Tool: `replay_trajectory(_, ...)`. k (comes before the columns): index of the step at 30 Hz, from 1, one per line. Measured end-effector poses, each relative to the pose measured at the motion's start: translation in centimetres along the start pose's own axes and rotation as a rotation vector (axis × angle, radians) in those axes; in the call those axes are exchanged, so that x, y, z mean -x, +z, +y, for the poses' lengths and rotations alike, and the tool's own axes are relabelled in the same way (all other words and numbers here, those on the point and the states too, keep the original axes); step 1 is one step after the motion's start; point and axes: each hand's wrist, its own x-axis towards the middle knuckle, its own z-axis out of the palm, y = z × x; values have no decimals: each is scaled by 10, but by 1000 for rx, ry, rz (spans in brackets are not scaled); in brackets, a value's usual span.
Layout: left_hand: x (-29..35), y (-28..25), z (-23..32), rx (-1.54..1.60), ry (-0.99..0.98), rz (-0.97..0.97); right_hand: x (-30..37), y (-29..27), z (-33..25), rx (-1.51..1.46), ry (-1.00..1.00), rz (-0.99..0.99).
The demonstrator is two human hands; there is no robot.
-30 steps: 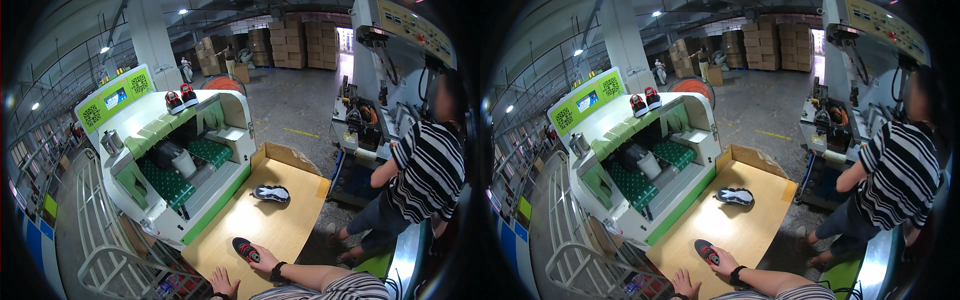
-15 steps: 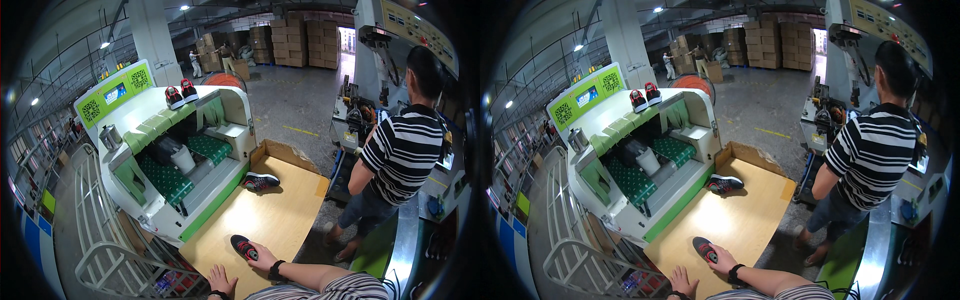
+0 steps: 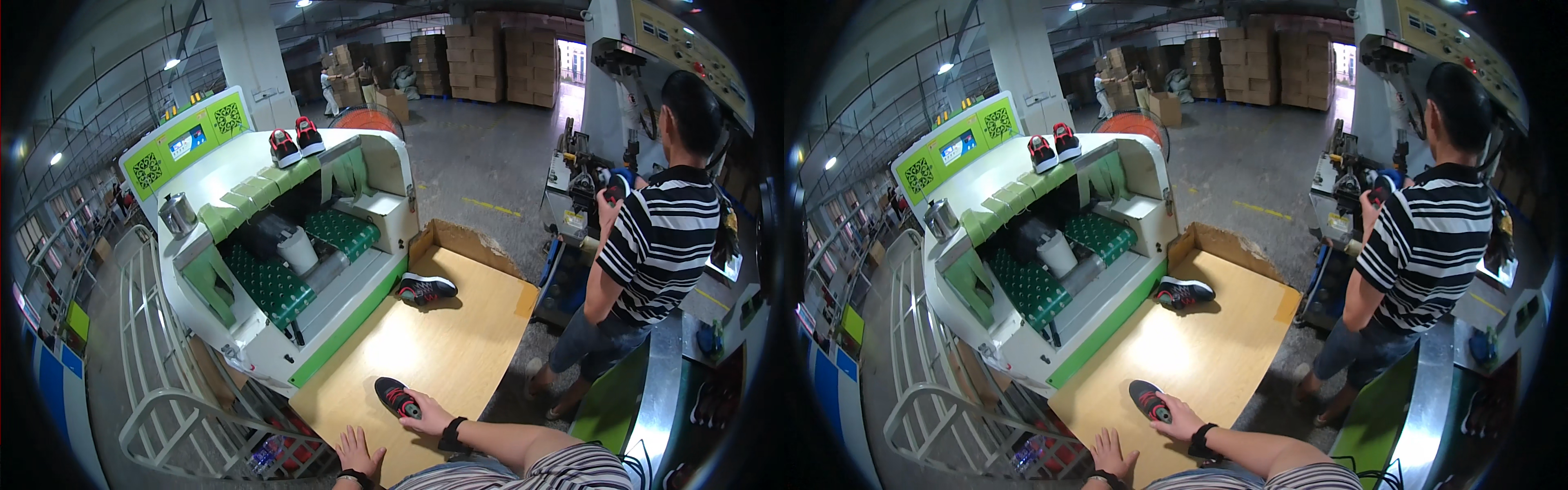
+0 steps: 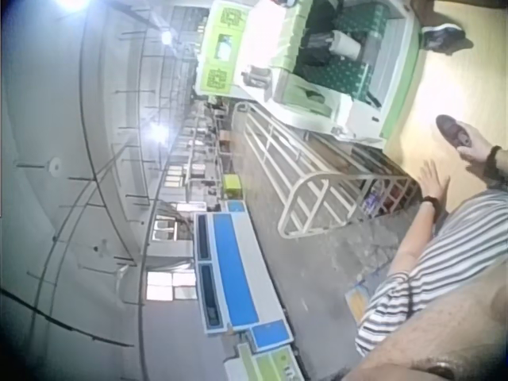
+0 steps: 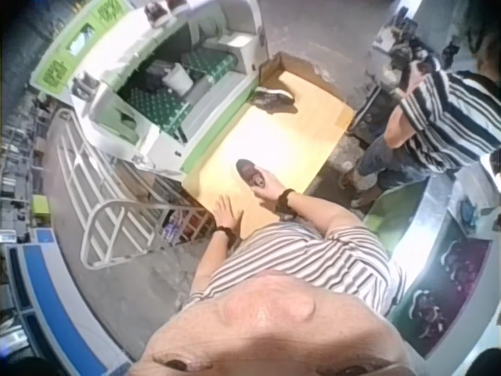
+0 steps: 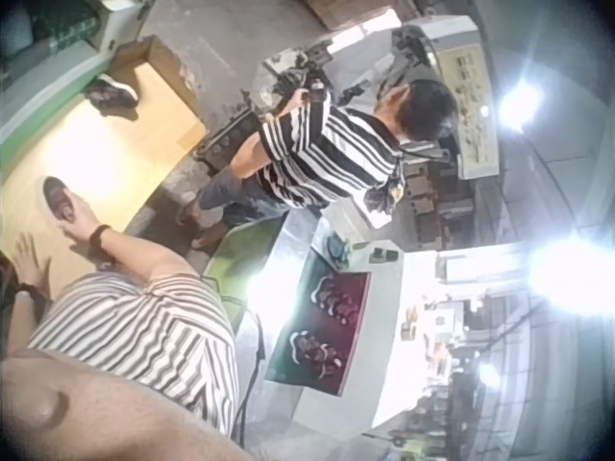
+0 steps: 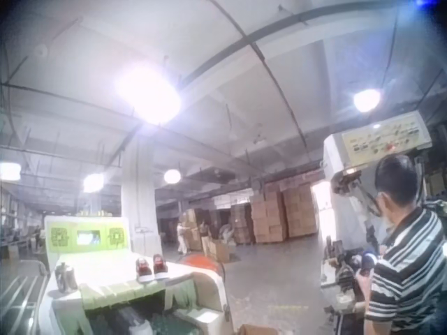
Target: Operating a machine to process and assemble components of athletic shoes in a factory environment.
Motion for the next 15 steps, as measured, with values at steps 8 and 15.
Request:
replay_trajectory(8,0,-11,7,-2,-12,-23,-86,-84,99,321,141,262)
replay_trajectory(15,1,-13,8,23,-40,-80,-190,-190,133,401,552,531)
